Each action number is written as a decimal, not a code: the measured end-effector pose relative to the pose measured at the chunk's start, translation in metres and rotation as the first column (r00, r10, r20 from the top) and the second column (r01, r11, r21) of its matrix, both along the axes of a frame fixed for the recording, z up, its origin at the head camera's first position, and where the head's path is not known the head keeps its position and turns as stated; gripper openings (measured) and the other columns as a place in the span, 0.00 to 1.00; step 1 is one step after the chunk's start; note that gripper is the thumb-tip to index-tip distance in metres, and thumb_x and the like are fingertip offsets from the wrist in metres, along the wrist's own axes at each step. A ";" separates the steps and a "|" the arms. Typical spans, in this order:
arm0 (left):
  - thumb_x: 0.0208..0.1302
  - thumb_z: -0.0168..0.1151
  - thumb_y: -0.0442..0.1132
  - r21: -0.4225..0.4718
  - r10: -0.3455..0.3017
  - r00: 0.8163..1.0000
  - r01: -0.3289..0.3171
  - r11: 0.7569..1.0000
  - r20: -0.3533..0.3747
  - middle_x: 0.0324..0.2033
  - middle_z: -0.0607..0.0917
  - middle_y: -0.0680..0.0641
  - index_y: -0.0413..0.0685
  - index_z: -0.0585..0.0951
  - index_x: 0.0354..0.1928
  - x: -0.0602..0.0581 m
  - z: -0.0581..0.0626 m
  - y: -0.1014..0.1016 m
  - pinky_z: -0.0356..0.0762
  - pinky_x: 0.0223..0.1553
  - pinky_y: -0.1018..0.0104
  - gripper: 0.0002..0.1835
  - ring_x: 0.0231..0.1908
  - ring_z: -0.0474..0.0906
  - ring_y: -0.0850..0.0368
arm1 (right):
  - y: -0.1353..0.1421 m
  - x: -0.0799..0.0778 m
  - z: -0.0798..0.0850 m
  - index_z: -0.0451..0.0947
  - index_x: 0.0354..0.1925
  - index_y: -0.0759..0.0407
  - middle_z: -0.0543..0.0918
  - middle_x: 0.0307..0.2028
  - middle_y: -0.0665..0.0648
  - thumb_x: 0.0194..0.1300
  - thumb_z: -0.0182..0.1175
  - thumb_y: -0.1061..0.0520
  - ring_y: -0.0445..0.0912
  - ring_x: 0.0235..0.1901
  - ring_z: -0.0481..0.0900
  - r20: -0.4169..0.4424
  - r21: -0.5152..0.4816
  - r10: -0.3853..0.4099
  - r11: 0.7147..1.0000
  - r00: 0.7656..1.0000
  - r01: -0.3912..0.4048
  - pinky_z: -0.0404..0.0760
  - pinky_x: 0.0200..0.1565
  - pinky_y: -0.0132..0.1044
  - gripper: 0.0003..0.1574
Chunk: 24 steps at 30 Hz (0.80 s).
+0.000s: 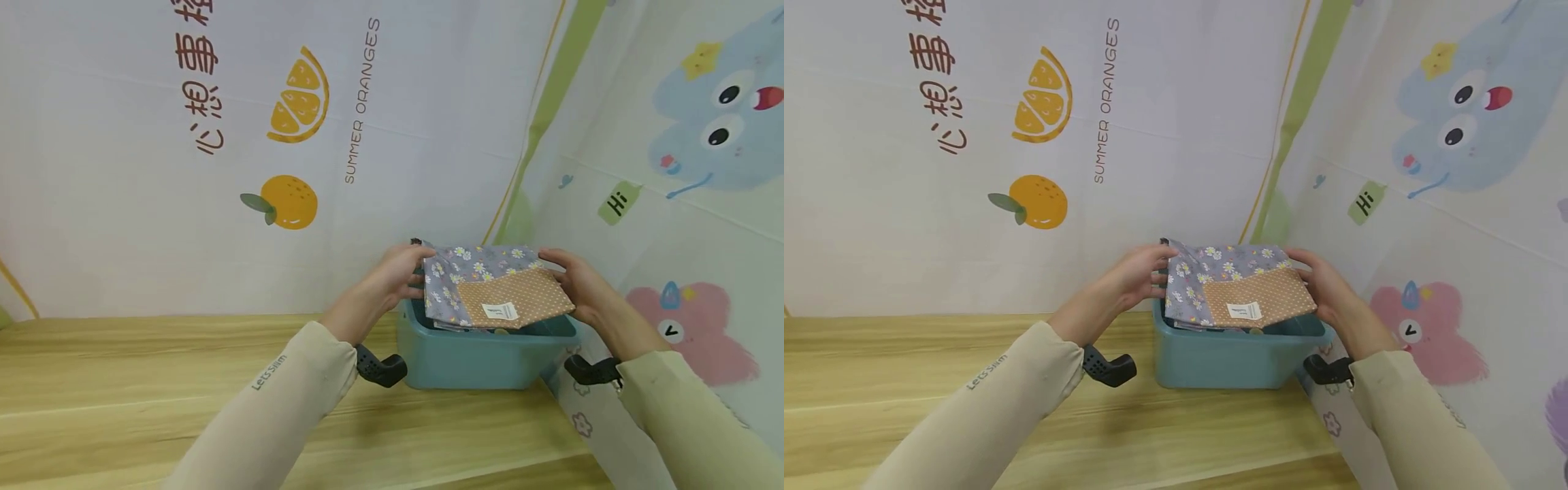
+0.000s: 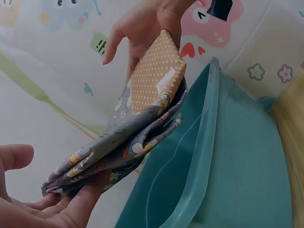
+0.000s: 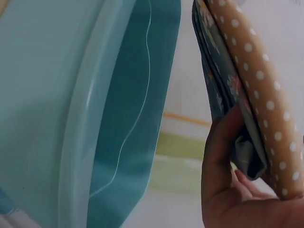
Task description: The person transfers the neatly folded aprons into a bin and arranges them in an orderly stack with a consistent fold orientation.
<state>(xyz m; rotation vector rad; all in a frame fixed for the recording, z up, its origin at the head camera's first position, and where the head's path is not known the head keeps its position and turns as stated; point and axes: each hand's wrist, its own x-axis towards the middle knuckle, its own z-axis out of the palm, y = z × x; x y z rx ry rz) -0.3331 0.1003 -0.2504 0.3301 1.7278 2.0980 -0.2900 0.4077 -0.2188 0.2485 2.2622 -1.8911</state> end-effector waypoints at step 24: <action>0.74 0.52 0.53 -0.127 0.036 0.998 -0.041 0.991 -0.046 0.75 0.66 0.41 0.43 0.63 0.75 -0.014 -0.032 0.041 0.71 0.68 0.42 0.34 0.72 0.65 0.40 | 0.007 -0.034 -0.042 0.24 0.81 0.43 0.30 0.81 0.66 0.74 0.46 0.30 0.67 0.79 0.47 0.038 0.139 -0.047 0.989 0.998 0.041 0.64 0.72 0.59 0.56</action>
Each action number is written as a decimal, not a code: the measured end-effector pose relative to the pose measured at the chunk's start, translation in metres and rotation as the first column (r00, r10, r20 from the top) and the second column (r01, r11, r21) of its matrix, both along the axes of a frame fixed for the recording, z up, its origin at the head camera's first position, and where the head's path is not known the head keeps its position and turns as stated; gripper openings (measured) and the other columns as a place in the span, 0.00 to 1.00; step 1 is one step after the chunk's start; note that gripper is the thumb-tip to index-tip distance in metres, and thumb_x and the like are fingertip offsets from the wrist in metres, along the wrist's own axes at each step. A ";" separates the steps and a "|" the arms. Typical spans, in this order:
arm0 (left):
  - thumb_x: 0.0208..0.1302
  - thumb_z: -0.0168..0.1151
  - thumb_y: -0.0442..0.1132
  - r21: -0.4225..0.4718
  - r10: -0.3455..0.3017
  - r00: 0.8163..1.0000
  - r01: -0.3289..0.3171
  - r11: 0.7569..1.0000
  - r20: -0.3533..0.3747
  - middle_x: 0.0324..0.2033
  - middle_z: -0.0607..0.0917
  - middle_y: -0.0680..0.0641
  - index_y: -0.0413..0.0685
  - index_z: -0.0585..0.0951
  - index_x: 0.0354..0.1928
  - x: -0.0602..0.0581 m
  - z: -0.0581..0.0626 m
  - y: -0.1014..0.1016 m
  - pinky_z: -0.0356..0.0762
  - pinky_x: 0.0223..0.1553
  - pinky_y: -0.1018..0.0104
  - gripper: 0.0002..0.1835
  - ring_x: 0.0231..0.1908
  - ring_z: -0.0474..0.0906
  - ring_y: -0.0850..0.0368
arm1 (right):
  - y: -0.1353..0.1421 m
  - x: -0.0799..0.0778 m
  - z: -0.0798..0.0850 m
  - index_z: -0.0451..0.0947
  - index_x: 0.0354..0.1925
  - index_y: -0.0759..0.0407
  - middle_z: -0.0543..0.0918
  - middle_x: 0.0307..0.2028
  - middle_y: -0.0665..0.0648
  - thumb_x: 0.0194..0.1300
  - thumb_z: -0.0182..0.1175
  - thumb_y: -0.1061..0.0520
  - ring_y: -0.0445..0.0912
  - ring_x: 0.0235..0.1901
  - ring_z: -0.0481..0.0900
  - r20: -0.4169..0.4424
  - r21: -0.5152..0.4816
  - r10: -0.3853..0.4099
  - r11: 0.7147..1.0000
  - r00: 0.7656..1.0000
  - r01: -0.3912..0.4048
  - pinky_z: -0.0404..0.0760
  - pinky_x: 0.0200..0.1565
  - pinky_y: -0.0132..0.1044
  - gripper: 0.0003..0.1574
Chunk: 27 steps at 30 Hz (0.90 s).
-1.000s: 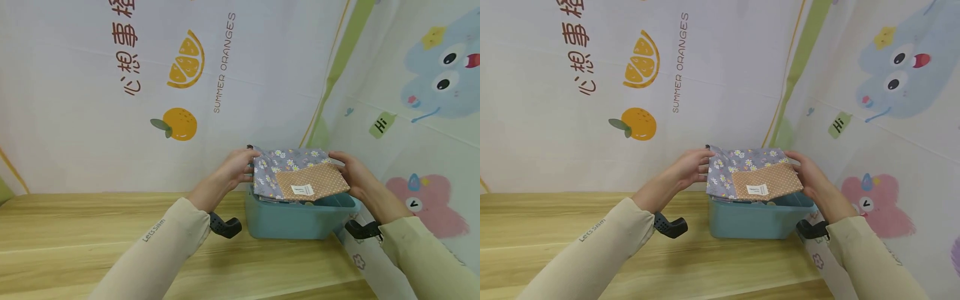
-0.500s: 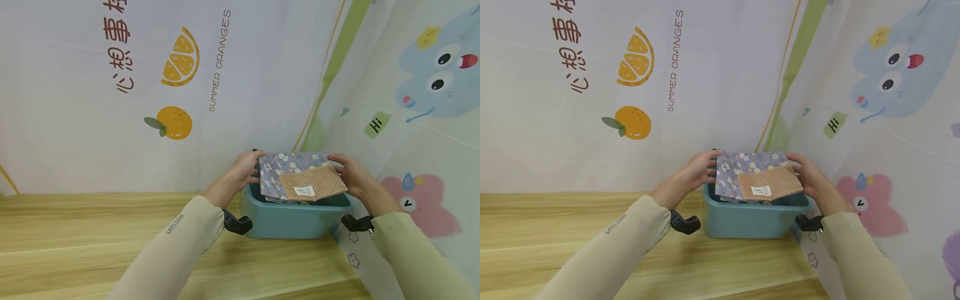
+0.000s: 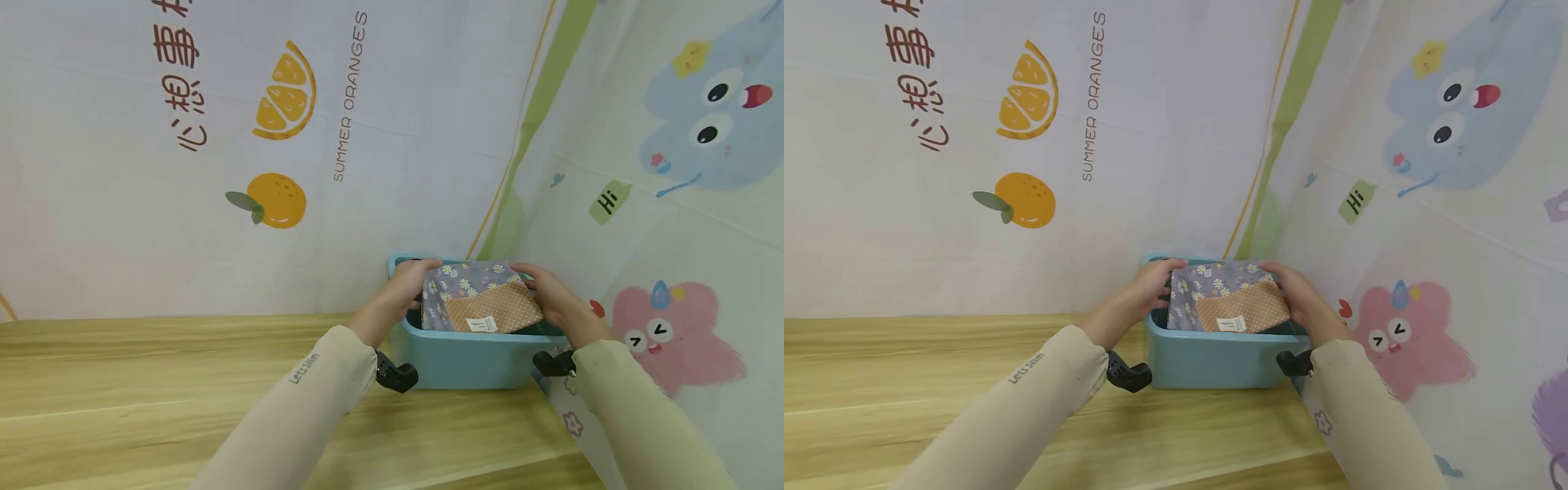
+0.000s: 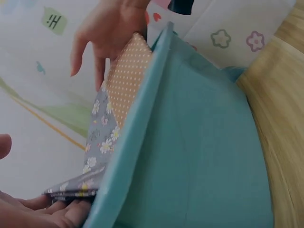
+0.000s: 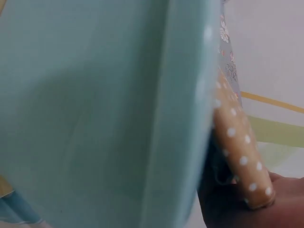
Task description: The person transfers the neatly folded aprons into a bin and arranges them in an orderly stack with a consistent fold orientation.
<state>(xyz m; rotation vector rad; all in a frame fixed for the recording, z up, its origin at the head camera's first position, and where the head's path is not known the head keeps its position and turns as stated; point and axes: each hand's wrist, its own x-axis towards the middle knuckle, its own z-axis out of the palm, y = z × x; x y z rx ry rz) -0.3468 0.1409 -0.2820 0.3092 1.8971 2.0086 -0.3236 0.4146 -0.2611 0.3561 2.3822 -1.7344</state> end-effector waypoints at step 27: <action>0.71 0.55 0.59 -0.195 -0.047 0.995 0.028 0.980 -0.092 0.81 0.49 0.44 0.51 0.46 0.82 0.012 0.012 -0.006 0.54 0.77 0.40 0.47 0.79 0.51 0.40 | -0.008 0.004 0.014 0.24 0.81 0.51 0.30 0.80 0.70 0.77 0.44 0.32 0.69 0.79 0.36 0.039 0.078 0.172 0.981 0.984 -0.175 0.47 0.78 0.64 0.56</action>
